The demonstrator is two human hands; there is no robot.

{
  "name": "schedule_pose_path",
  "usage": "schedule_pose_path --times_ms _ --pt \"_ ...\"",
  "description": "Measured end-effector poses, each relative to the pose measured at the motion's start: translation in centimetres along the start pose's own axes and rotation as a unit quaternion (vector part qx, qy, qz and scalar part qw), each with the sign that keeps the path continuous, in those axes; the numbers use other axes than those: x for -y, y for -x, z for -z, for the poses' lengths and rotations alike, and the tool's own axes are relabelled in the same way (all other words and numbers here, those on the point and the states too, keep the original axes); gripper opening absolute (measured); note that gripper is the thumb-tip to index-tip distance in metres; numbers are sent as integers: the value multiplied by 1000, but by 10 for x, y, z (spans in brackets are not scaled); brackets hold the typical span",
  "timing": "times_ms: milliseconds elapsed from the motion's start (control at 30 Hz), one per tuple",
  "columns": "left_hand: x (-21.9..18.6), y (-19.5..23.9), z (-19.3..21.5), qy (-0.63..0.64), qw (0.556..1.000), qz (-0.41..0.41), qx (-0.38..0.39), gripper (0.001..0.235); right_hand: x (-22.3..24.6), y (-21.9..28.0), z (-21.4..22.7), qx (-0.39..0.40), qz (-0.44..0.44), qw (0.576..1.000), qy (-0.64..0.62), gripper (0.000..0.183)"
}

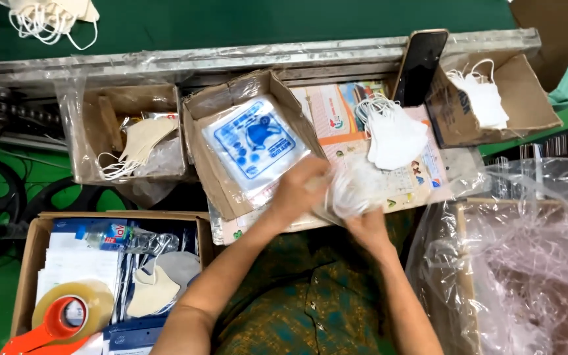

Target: Packing face masks into plastic bags and placing them into cardboard boxes at a factory workstation.

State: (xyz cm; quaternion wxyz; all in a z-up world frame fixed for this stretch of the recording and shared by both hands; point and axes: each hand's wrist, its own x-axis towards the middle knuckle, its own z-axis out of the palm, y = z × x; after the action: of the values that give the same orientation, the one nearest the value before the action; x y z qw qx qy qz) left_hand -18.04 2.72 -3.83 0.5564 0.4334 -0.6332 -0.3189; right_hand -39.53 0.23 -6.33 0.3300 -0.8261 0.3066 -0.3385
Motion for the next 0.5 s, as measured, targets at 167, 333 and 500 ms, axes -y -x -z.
schedule_pose_path --times_ms 167,333,500 --pt "33 -5 41 -404 899 72 -152 21 -15 14 22 -170 -187 954 -160 45" --pt "78 -2 42 -490 860 123 -72 6 0 15 24 -179 -192 955 -135 38" --pt "61 -12 46 -406 906 110 -57 21 -1 23 23 -195 -210 949 -131 32"
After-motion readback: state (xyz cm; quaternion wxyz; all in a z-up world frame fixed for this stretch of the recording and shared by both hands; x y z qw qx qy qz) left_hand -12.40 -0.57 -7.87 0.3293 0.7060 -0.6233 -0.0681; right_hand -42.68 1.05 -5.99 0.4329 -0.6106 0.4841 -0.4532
